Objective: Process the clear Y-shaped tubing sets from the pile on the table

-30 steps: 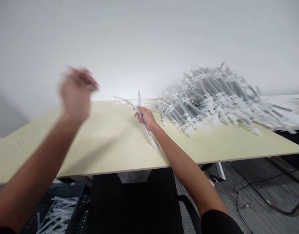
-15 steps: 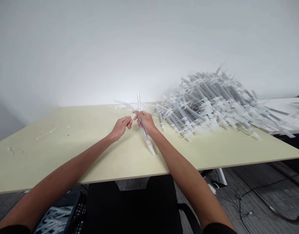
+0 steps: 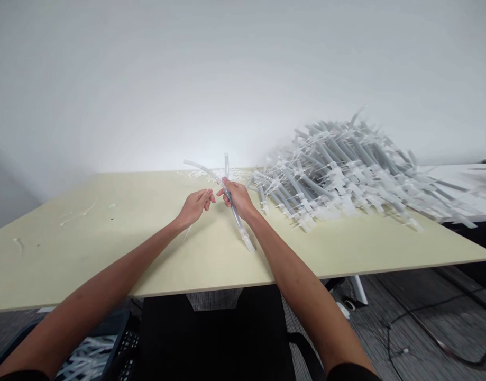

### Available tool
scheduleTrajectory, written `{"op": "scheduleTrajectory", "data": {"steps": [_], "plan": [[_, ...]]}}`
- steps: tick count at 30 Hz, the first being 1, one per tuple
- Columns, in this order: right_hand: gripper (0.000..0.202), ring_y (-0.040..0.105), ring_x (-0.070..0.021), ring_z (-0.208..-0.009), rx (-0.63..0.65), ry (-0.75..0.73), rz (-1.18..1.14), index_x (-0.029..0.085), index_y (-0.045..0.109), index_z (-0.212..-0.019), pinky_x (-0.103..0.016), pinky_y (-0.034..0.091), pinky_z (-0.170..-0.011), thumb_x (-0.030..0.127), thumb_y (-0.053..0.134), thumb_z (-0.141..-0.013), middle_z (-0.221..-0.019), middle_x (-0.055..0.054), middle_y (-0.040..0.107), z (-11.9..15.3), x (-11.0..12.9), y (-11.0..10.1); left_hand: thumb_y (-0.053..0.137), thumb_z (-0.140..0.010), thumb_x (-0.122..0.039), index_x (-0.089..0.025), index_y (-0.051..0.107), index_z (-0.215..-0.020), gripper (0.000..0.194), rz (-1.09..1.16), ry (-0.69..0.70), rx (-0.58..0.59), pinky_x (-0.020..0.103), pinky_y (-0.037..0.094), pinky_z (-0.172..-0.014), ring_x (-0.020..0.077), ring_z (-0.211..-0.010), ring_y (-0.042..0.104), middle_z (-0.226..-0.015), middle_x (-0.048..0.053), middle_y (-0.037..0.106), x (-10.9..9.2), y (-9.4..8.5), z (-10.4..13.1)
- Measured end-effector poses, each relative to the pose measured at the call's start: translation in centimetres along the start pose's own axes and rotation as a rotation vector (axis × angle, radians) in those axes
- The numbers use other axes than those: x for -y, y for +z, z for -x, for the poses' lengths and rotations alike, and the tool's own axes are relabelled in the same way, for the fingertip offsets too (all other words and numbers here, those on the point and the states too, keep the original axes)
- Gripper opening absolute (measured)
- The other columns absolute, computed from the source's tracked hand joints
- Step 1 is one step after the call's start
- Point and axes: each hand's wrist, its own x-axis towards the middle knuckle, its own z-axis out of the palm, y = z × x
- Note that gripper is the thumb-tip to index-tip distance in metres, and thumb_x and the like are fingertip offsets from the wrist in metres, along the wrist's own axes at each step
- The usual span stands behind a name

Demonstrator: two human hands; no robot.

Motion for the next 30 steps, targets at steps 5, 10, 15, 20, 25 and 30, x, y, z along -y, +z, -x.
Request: {"op": "scheduleTrajectory", "data": {"steps": [5, 10, 15, 20, 25, 30], "plan": [[0.030, 0.043, -0.0069, -0.046, 0.033, 0.070, -0.135, 0.015, 0.053, -0.074, -0.019, 0.029, -0.037, 0.045, 0.059, -0.076, -0.071, -0.007, 0.064, 0.1, 0.4, 0.1, 0.022, -0.090, -0.052, -0.018, 0.062, -0.087, 0.052, -0.137, -0.023, 0.100, 0.025, 0.037, -0.060, 0.0150, -0.063, 0.051, -0.064, 0.002, 0.054, 1.0, -1.7, -0.2], [0.009, 0.047, -0.0076, -0.054, 0.067, 0.047, -0.187, 0.015, 0.052, -0.076, -0.019, 0.036, -0.044, 0.020, 0.058, -0.073, -0.080, -0.007, 0.066, 0.0, 0.4, -0.3, 0.045, -0.084, -0.044, -0.017, 0.056, -0.105, 0.036, -0.656, 0.016, 0.174, 0.032, 0.038, -0.078, 0.0232, -0.093, 0.051, -0.100, 0.010, 0.055, 2.9, -3.8, -0.2], [0.029, 0.055, -0.0094, -0.064, 0.054, 0.010, -0.099, 0.018, 0.055, -0.099, -0.022, 0.047, -0.054, 0.019, 0.062, -0.070, -0.091, -0.004, 0.064, 0.2, 0.3, -0.3, 0.047, -0.084, -0.024, -0.014, 0.055, -0.102, 0.022, -0.874, -0.013, 0.417, 0.031, 0.039, -0.075, 0.0230, -0.089, 0.051, -0.101, 0.012, 0.051, 3.4, -3.9, 0.6], [0.068, 0.060, -0.0111, -0.061, -0.058, -0.090, -0.009, 0.028, 0.040, -0.124, -0.022, 0.047, -0.047, 0.021, 0.070, -0.063, -0.091, 0.000, 0.060, 0.3, 0.1, 0.1, 0.044, -0.082, -0.015, -0.013, 0.054, -0.088, 0.012, -0.893, -0.030, 0.453, 0.029, 0.038, -0.069, 0.0202, -0.080, 0.053, -0.091, 0.011, 0.053, 2.5, -3.3, 0.8], [0.093, 0.060, -0.0113, -0.061, -0.166, -0.160, -0.136, 0.026, 0.014, -0.136, -0.022, 0.047, -0.046, 0.019, 0.072, -0.063, -0.090, 0.000, 0.064, -0.2, -0.2, 0.0, 0.051, -0.078, -0.030, -0.017, 0.055, -0.085, 0.015, -0.730, -0.145, 0.470, 0.027, 0.037, -0.064, 0.0194, -0.079, 0.054, -0.091, 0.008, 0.057, 2.4, -4.5, 0.3], [0.065, 0.059, -0.0103, -0.066, -0.140, -0.137, -0.301, 0.020, 0.038, -0.117, -0.019, 0.047, -0.048, 0.017, 0.073, -0.063, -0.094, -0.004, 0.067, -0.5, 0.1, -0.2, 0.053, -0.071, -0.029, -0.019, 0.056, -0.087, 0.018, -0.579, -0.224, 0.579, 0.025, 0.036, -0.059, 0.0168, -0.075, 0.056, -0.093, 0.005, 0.061, 3.1, -6.0, 0.0]]}}
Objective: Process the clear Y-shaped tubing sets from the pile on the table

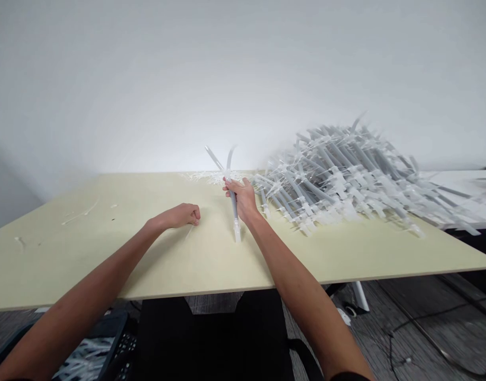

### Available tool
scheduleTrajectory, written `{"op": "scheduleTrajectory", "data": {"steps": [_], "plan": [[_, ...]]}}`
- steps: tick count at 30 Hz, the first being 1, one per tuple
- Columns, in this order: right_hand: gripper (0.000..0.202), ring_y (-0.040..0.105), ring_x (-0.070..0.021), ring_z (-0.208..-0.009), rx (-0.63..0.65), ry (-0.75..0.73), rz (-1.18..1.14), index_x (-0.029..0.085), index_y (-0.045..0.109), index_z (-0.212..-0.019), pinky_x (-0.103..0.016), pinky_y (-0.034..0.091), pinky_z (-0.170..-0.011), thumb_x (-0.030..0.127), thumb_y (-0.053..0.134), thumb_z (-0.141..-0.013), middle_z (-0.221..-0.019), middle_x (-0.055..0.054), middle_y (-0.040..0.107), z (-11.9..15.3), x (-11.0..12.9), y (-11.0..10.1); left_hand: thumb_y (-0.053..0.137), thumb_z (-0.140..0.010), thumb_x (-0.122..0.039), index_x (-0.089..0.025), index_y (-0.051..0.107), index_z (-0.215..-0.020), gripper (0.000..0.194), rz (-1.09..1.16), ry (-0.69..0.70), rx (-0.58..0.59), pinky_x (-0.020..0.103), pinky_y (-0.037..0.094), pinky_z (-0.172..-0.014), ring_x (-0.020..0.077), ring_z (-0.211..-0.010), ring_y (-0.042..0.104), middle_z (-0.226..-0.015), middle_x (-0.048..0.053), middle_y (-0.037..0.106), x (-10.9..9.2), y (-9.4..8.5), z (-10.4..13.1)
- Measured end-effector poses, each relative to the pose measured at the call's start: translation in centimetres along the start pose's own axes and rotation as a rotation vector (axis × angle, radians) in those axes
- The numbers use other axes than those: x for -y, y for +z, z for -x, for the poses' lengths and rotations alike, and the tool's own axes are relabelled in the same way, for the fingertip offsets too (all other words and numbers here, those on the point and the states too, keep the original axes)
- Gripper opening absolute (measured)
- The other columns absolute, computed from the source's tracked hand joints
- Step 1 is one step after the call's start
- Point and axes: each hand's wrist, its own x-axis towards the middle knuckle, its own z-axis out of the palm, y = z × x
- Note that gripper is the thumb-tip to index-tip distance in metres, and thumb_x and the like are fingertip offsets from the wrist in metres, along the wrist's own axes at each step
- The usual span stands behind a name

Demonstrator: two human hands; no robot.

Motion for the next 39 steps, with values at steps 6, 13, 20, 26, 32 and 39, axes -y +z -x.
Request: {"op": "scheduleTrajectory", "data": {"steps": [6, 13, 20, 26, 32, 39], "plan": [[0.023, 0.055, -0.0057, -0.064, 0.059, 0.053, -0.028, 0.015, 0.060, -0.083, -0.016, 0.048, -0.054, 0.018, 0.072, -0.064, -0.091, -0.003, 0.063, 0.0, 0.3, 0.0, 0.049, -0.071, -0.029, -0.022, 0.060, -0.087, 0.020, 0.036, 0.046, 0.002, 0.025, 0.037, -0.058, 0.0183, -0.074, 0.056, -0.090, 0.005, 0.064, 0.8, -0.1, 0.0], [0.035, 0.048, -0.0040, -0.048, 0.109, 0.155, 0.087, 0.025, 0.053, -0.097, -0.015, 0.033, -0.040, 0.035, 0.070, -0.068, -0.073, 0.004, 0.056, 0.9, 0.1, 0.7, 0.055, -0.072, -0.040, -0.019, 0.067, -0.077, 0.025, 0.391, 0.104, -0.182, 0.024, 0.038, -0.055, 0.0146, -0.059, 0.052, -0.066, 0.004, 0.060, 0.2, -0.2, -0.8], [0.034, 0.044, -0.0045, -0.045, 0.168, 0.159, 0.074, 0.020, 0.052, -0.103, -0.017, 0.028, -0.037, 0.038, 0.061, -0.076, -0.072, 0.001, 0.057, 1.5, -0.5, 1.6, 0.058, -0.075, -0.045, -0.012, 0.061, -0.078, 0.034, 1.046, 0.046, -0.494, 0.031, 0.048, -0.070, 0.0097, -0.062, 0.049, -0.073, 0.003, 0.054, -1.3, 1.3, -2.2], [0.077, 0.052, -0.0094, -0.050, 0.114, 0.218, 0.017, 0.023, 0.021, -0.132, -0.021, 0.039, -0.042, 0.026, 0.068, -0.072, -0.074, 0.000, 0.063, 2.1, -1.0, 2.1, 0.062, -0.075, -0.041, -0.011, 0.057, -0.073, 0.030, 1.238, 0.086, -0.545, 0.030, 0.047, -0.070, 0.0068, -0.062, 0.047, -0.083, 0.004, 0.054, -2.0, 1.6, -2.2], [0.025, 0.056, -0.0085, -0.057, 0.135, 0.295, -0.028, 0.015, 0.054, -0.094, -0.019, 0.047, -0.049, 0.021, 0.067, -0.073, -0.077, -0.004, 0.064, 1.6, -1.5, 1.8, 0.061, -0.078, -0.034, -0.011, 0.059, -0.081, 0.023, 1.469, 0.122, -0.392, 0.025, 0.046, -0.067, 0.0070, -0.062, 0.046, -0.071, 0.001, 0.048, -2.2, 2.1, -2.2], [0.013, 0.057, -0.0081, -0.060, 0.081, 0.329, -0.026, 0.016, 0.056, -0.085, -0.017, 0.048, -0.049, 0.019, 0.064, -0.075, -0.082, -0.005, 0.064, 1.1, -2.3, 0.9, 0.058, -0.081, -0.034, -0.011, 0.061, -0.086, 0.023, 1.516, 0.089, -0.370, 0.025, 0.046, -0.067, 0.0069, -0.060, 0.046, -0.070, 0.001, 0.049, -3.3, 3.1, -2.0]]}}
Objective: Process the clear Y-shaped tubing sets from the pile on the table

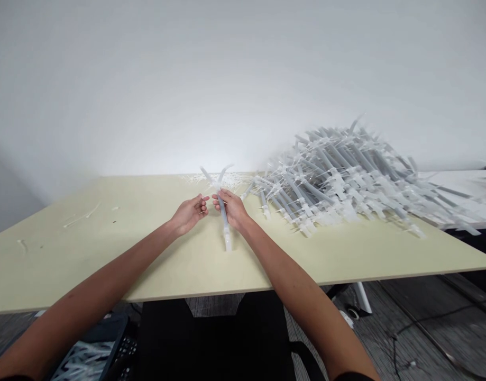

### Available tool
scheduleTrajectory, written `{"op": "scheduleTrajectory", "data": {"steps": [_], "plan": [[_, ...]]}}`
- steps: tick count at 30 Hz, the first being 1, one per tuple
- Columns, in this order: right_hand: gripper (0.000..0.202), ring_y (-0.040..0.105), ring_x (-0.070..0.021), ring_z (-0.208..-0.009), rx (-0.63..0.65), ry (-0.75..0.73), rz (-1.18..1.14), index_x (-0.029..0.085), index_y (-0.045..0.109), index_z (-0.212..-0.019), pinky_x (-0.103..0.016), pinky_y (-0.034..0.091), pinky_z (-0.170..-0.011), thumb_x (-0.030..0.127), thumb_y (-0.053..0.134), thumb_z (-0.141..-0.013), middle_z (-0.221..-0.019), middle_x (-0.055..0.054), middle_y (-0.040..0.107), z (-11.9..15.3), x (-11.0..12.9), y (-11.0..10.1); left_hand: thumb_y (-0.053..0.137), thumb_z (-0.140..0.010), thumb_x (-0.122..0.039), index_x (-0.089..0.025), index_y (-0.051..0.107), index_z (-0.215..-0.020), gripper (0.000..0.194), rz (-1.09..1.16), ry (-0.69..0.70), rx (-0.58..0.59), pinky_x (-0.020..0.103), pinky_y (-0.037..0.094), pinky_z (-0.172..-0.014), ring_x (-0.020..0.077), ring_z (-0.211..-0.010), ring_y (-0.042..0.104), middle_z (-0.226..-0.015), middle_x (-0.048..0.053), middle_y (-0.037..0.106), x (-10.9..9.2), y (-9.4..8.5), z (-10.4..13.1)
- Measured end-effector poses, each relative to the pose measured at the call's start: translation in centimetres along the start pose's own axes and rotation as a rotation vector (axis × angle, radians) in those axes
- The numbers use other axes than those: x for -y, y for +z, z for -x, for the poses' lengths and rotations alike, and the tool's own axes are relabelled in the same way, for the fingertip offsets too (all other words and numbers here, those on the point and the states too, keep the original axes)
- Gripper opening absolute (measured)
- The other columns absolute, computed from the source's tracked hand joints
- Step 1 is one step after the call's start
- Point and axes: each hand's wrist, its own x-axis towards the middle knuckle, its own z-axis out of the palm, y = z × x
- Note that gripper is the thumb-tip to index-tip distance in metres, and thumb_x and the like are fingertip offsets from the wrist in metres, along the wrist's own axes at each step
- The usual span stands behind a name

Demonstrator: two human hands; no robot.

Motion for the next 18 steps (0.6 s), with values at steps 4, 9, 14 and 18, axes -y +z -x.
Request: {"op": "scheduleTrajectory", "data": {"steps": [4, 9, 14, 18], "plan": [[0.021, 0.057, -0.0098, -0.057, -0.083, -0.048, 0.105, 0.016, 0.056, -0.090, -0.020, 0.047, -0.047, 0.020, 0.066, -0.072, -0.081, -0.006, 0.065, -0.1, -0.5, 0.0, 0.061, -0.077, -0.032, -0.011, 0.062, -0.090, 0.025, -0.119, 0.063, -0.032, 0.025, 0.046, -0.065, 0.0071, -0.060, 0.048, -0.070, 0.000, 0.048, 0.0, 0.3, 0.4], [0.017, 0.051, -0.0091, -0.050, -0.068, -0.040, 0.101, 0.016, 0.056, -0.087, -0.021, 0.039, -0.041, 0.031, 0.056, -0.078, -0.082, -0.007, 0.065, 0.4, 0.0, 0.4, 0.057, -0.078, -0.034, -0.011, 0.062, -0.088, 0.026, -0.275, 0.117, -0.090, 0.029, 0.047, -0.066, 0.0083, -0.058, 0.049, -0.069, 0.000, 0.049, -0.4, 0.0, 0.4], [0.026, 0.050, -0.0094, -0.050, -0.070, 0.027, 0.054, 0.018, 0.055, -0.088, -0.021, 0.038, -0.039, 0.043, 0.051, -0.081, -0.082, -0.008, 0.065, 0.5, 0.6, 0.3, 0.055, -0.078, -0.036, -0.012, 0.061, -0.089, 0.027, -0.277, 0.161, -0.061, 0.028, 0.047, -0.065, 0.0085, -0.058, 0.048, -0.067, 0.000, 0.049, -0.7, 0.0, 0.4], [0.027, 0.048, -0.0076, -0.048, -0.086, 0.029, 0.098, 0.018, 0.057, -0.086, -0.020, 0.036, -0.037, 0.043, 0.061, -0.076, -0.081, -0.006, 0.063, 0.4, 0.6, 0.3, 0.055, -0.078, -0.036, -0.012, 0.062, -0.088, 0.026, -0.290, 0.173, -0.032, 0.028, 0.047, -0.064, 0.0086, -0.058, 0.049, -0.068, 0.001, 0.050, -0.9, 0.3, 0.6]]}}
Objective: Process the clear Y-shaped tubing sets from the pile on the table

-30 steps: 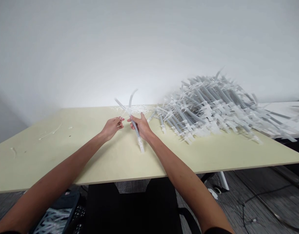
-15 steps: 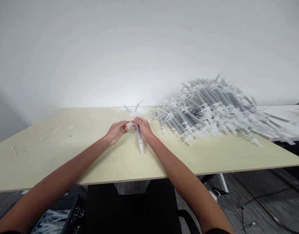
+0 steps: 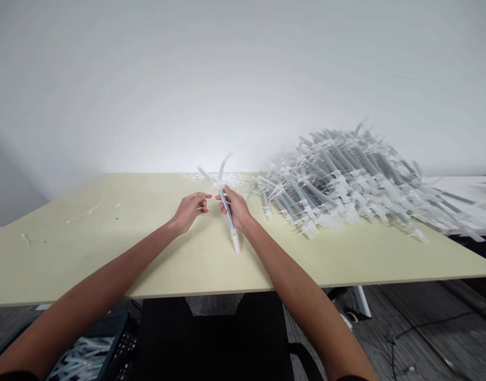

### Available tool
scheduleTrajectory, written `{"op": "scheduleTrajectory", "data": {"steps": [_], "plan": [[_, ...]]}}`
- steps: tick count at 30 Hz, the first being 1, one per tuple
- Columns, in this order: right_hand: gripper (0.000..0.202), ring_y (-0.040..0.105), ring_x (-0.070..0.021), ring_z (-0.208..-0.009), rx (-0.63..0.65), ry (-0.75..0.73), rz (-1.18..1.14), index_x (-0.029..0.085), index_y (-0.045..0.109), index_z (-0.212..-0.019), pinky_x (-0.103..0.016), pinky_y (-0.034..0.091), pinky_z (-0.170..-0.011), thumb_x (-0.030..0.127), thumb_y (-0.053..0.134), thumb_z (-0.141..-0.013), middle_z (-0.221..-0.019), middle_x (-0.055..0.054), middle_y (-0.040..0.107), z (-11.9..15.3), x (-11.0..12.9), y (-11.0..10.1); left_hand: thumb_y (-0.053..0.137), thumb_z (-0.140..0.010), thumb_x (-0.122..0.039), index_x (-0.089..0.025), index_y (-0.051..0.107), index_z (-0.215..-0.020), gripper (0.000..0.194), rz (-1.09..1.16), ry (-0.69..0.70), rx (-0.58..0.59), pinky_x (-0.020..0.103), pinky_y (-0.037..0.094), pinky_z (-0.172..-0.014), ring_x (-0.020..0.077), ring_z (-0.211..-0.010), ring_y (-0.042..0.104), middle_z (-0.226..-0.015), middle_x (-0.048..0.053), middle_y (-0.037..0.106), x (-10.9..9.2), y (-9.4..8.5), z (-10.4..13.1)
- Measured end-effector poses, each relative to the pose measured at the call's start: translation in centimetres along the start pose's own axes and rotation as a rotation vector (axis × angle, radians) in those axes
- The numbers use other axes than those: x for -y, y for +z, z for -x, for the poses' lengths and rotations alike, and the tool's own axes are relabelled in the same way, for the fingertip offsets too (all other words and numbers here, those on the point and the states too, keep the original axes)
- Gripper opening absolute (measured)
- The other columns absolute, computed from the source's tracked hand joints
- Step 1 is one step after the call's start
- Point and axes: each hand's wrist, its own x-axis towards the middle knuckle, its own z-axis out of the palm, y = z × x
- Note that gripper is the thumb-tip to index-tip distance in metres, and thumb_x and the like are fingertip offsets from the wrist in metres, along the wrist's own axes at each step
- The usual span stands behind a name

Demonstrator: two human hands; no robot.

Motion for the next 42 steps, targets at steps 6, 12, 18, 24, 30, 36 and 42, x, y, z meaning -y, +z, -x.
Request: {"op": "scheduleTrajectory", "data": {"steps": [6, 12, 18, 24, 30, 36, 42], "plan": [[0.029, 0.045, -0.0053, -0.045, 0.043, -0.020, 0.091, 0.014, 0.061, -0.079, -0.019, 0.032, -0.033, 0.041, 0.068, -0.070, -0.072, -0.004, 0.059, 0.33, 0.28, 0.22, 0.052, -0.081, -0.040, -0.013, 0.062, -0.088, 0.030, -0.136, 0.055, 0.041, 0.030, 0.048, -0.069, 0.0095, -0.059, 0.052, -0.072, 0.002, 0.054, 0.14, -0.05, -0.17], [0.029, 0.045, -0.0049, -0.042, 0.033, -0.119, 0.246, 0.015, 0.060, -0.073, -0.018, 0.029, -0.032, 0.039, 0.073, -0.064, -0.071, -0.003, 0.059, 0.42, -0.11, 0.35, 0.055, -0.079, -0.040, -0.013, 0.060, -0.083, 0.027, -0.177, 0.056, 0.109, 0.030, 0.048, -0.069, 0.0097, -0.059, 0.054, -0.072, 0.002, 0.055, 0.33, 0.19, -0.03], [0.031, 0.045, -0.0047, -0.041, 0.021, -0.157, 0.285, 0.015, 0.058, -0.072, -0.018, 0.029, -0.032, 0.041, 0.072, -0.065, -0.071, -0.002, 0.059, 0.27, -0.38, 0.28, 0.056, -0.079, -0.041, -0.013, 0.061, -0.085, 0.029, -0.188, 0.054, 0.119, 0.031, 0.048, -0.068, 0.0102, -0.059, 0.054, -0.071, 0.002, 0.054, -0.03, 0.52, 0.27], [0.031, 0.044, -0.0047, -0.041, 0.005, -0.165, 0.309, 0.015, 0.056, -0.071, -0.018, 0.029, -0.032, 0.041, 0.070, -0.067, -0.070, -0.001, 0.058, 0.48, -0.19, 0.41, 0.056, -0.079, -0.042, -0.013, 0.062, -0.086, 0.031, -0.180, 0.050, 0.126, 0.030, 0.048, -0.068, 0.0097, -0.059, 0.053, -0.072, 0.002, 0.054, -0.08, 0.51, 0.30], [0.031, 0.045, -0.0049, -0.041, 0.027, -0.188, 0.314, 0.017, 0.051, -0.074, -0.018, 0.028, -0.032, 0.041, 0.070, -0.067, -0.071, 0.000, 0.059, 0.44, -0.30, 0.42, 0.056, -0.079, -0.040, -0.013, 0.061, -0.085, 0.028, -0.179, 0.029, 0.119, 0.030, 0.048, -0.066, 0.0099, -0.058, 0.054, -0.070, 0.001, 0.053, -0.02, 0.55, 0.28], [0.035, 0.044, -0.0047, -0.040, 0.126, -0.231, 0.343, 0.020, 0.043, -0.077, -0.016, 0.028, -0.032, 0.043, 0.068, -0.068, -0.069, 0.003, 0.058, 0.50, -0.40, 0.36, 0.058, -0.078, -0.040, -0.012, 0.058, -0.078, 0.028, -0.125, 0.053, 0.115, 0.031, 0.050, -0.066, 0.0101, -0.058, 0.054, -0.068, 0.001, 0.052, -0.01, 0.49, 0.33], [0.041, 0.042, -0.0053, -0.036, 0.057, -0.267, 0.482, 0.021, 0.046, -0.086, -0.016, 0.027, -0.029, 0.045, 0.071, -0.063, -0.057, 0.008, 0.050, 0.58, -0.29, 0.50, 0.056, -0.079, -0.037, -0.014, 0.055, -0.073, 0.024, -0.110, 0.112, 0.125, 0.032, 0.052, -0.065, 0.0091, -0.056, 0.053, -0.065, -0.001, 0.050, -0.47, 0.51, 0.39]]}}
